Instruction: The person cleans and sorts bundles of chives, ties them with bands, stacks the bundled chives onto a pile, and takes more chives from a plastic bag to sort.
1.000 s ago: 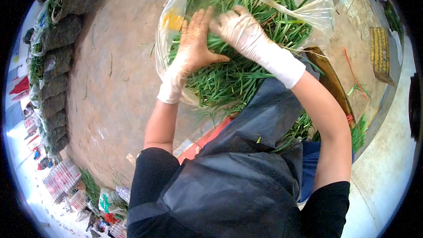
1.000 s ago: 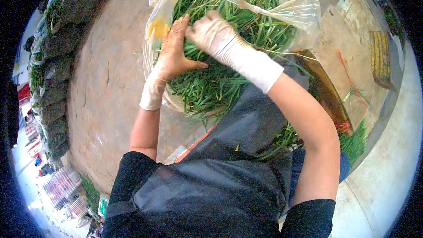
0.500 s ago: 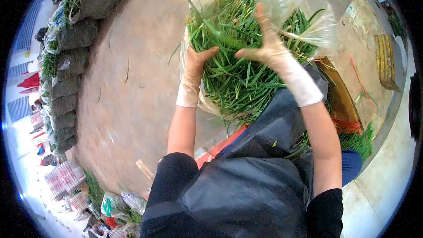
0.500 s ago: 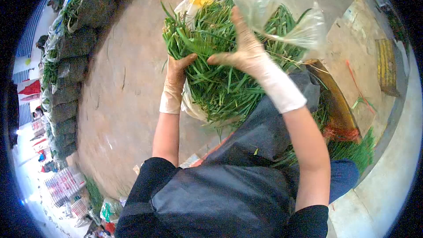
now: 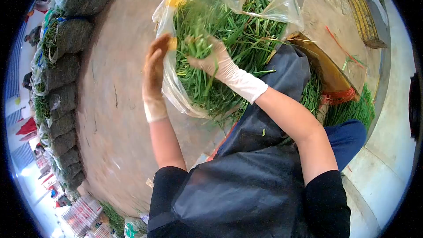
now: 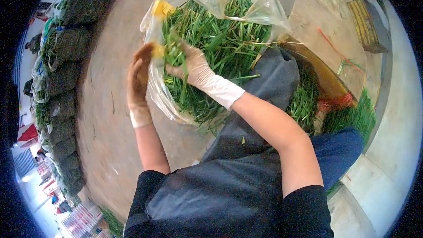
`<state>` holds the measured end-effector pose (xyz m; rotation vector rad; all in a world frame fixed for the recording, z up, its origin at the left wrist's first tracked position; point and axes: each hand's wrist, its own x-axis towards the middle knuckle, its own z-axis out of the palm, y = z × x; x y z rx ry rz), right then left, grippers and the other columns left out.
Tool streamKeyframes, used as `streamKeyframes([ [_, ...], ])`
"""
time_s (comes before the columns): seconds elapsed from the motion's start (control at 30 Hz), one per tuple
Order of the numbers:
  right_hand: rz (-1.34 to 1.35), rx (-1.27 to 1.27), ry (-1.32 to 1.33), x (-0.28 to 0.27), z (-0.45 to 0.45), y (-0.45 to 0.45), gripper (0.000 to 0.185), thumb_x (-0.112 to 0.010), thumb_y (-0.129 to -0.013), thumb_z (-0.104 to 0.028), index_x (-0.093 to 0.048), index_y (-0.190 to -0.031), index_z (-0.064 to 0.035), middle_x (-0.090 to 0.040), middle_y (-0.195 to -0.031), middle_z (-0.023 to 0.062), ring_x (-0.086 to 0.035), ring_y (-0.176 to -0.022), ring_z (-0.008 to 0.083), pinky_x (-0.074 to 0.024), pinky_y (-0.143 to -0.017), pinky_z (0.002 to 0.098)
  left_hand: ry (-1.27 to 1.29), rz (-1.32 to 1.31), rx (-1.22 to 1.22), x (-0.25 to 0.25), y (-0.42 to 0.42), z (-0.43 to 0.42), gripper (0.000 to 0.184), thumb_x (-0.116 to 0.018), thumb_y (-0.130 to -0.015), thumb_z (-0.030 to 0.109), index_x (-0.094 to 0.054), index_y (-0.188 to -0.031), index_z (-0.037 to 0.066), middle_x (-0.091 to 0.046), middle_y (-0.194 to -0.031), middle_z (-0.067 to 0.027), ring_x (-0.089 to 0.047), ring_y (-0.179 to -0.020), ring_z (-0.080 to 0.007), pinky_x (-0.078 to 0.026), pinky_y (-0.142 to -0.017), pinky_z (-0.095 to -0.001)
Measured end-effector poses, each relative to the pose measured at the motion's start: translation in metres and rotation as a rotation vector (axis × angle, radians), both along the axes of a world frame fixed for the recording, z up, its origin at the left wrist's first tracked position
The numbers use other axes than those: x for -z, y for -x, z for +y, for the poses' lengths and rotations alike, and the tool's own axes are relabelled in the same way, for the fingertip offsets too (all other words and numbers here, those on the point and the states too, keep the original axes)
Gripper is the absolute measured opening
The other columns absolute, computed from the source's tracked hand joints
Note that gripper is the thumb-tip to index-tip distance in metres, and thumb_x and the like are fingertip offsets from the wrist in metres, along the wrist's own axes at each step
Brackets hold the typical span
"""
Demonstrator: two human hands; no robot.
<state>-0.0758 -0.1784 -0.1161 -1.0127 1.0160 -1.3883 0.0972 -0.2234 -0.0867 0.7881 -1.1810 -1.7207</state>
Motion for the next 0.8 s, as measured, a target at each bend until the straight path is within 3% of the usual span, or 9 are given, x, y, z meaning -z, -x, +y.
streamKeyframes([
  [0.07, 0.321, -0.072, 0.314, 0.006, 0.010, -0.013, 0.064, -0.076, -0.073, -0.015, -0.045, -0.129, -0.0120, -0.058, -0.114, 0.0046, -0.057, -0.106, 0.0160, -0.0448, -0.098, 0.0317, -0.296, 0.347, 0.301, 0.010, 0.031, -0.003, 0.054, -0.058, -0.085, 0.020, -0.044, -0.132, -0.002, -0.049, -0.132, -0.0204, -0.049, -0.121, -0.0314, -0.036, -0.107, -0.0414],
  [0.1, 0.389, 0.063, 0.482, -0.009, 0.018, -0.016, 0.055, -0.070, -0.074, -0.010, -0.047, -0.123, -0.0057, -0.060, -0.110, 0.0062, -0.058, -0.104, 0.0155, -0.0454, -0.095, 0.0306, -0.368, 0.409, 0.385, 0.015, 0.044, -0.003, 0.052, -0.059, -0.085, 0.021, -0.045, -0.130, -0.002, -0.050, -0.130, -0.0196, -0.050, -0.119, -0.0305, -0.037, -0.106, -0.0408],
  [0.17, 0.506, -0.004, 0.440, -0.003, 0.018, -0.017, 0.078, -0.081, -0.066, -0.014, -0.041, -0.133, -0.0124, -0.056, -0.117, 0.0053, -0.054, -0.111, 0.0202, -0.0457, -0.095, 0.0364, -0.377, 0.362, 0.442, 0.025, 0.065, -0.006, 0.048, -0.060, -0.085, 0.021, -0.048, -0.126, 0.000, -0.053, -0.126, -0.0179, -0.052, -0.116, -0.0286, -0.039, -0.102, -0.0396],
  [0.2, 0.525, -0.008, 0.368, -0.024, 0.019, -0.013, 0.078, -0.082, -0.065, -0.014, -0.042, -0.132, -0.0111, -0.057, -0.116, 0.0051, -0.055, -0.110, 0.0206, -0.0465, -0.094, 0.0370, -0.321, 0.265, 0.437, 0.030, 0.070, -0.011, 0.046, -0.061, -0.085, 0.021, -0.050, -0.124, 0.000, -0.054, -0.124, -0.0171, -0.052, -0.114, -0.0277, -0.039, -0.101, -0.0390],
  [0.3, -0.267, -0.101, 0.023, -0.068, 0.007, 0.028, 0.068, -0.085, -0.062, -0.010, -0.051, -0.121, -0.0089, -0.062, -0.112, 0.0052, -0.059, -0.102, 0.0192, -0.0487, -0.091, 0.0354, -0.042, -0.161, 0.426, 0.047, 0.074, -0.020, 0.040, -0.062, -0.085, 0.022, -0.055, -0.118, 0.002, -0.058, -0.117, -0.0145, -0.055, -0.109, -0.0250, -0.042, -0.096, -0.0371],
  [0.4, 0.039, 0.063, 0.200, -0.150, 0.008, 0.084, 0.024, -0.064, -0.083, -0.021, -0.065, -0.103, -0.0080, -0.065, -0.106, 0.0075, -0.061, -0.100, 0.0183, -0.0477, -0.091, 0.0342, 0.295, -0.502, 0.462, 0.068, 0.074, -0.008, 0.034, -0.064, -0.084, 0.022, -0.059, -0.112, 0.004, -0.062, -0.111, -0.0120, -0.058, -0.104, -0.0222, -0.044, -0.091, -0.0353],
  [0.6, -0.076, 0.100, 0.727, -0.316, 0.043, 0.170, 0.054, -0.068, -0.071, -0.018, -0.050, -0.120, -0.0017, -0.063, -0.086, 0.0142, -0.067, -0.074, 0.0265, -0.0605, -0.068, 0.0388, 0.575, -0.717, 0.706, 0.115, 0.080, -0.001, 0.022, -0.067, -0.083, 0.019, -0.069, -0.101, 0.007, -0.069, -0.102, -0.0078, -0.063, -0.093, -0.0174, -0.049, -0.084, -0.0309],
  [0.67, 0.034, 0.278, 0.744, -0.341, 0.070, 0.175, 0.060, -0.068, -0.073, -0.019, -0.047, -0.125, -0.0022, -0.064, -0.088, 0.0144, -0.067, -0.075, 0.0273, -0.0604, -0.066, 0.0381, 0.297, -0.895, 0.460, 0.033, 0.072, 0.015, 0.023, -0.067, -0.083, 0.017, -0.068, -0.105, 0.009, -0.068, -0.106, -0.0075, -0.062, -0.099, -0.0174, -0.048, -0.089, -0.0304],
  [0.8, 0.326, 0.491, 0.409, -0.348, 0.127, 0.169, 0.057, -0.071, -0.074, -0.023, -0.050, -0.124, -0.0040, -0.066, -0.095, 0.0137, -0.066, -0.080, 0.0251, -0.0569, -0.070, 0.0356, 0.307, -0.479, -0.042, -0.033, 0.042, -0.004, 0.044, -0.066, -0.082, 0.013, -0.058, -0.125, 0.009, -0.062, -0.120, -0.0110, -0.057, -0.111, -0.0204, -0.044, -0.097, -0.0328],
])
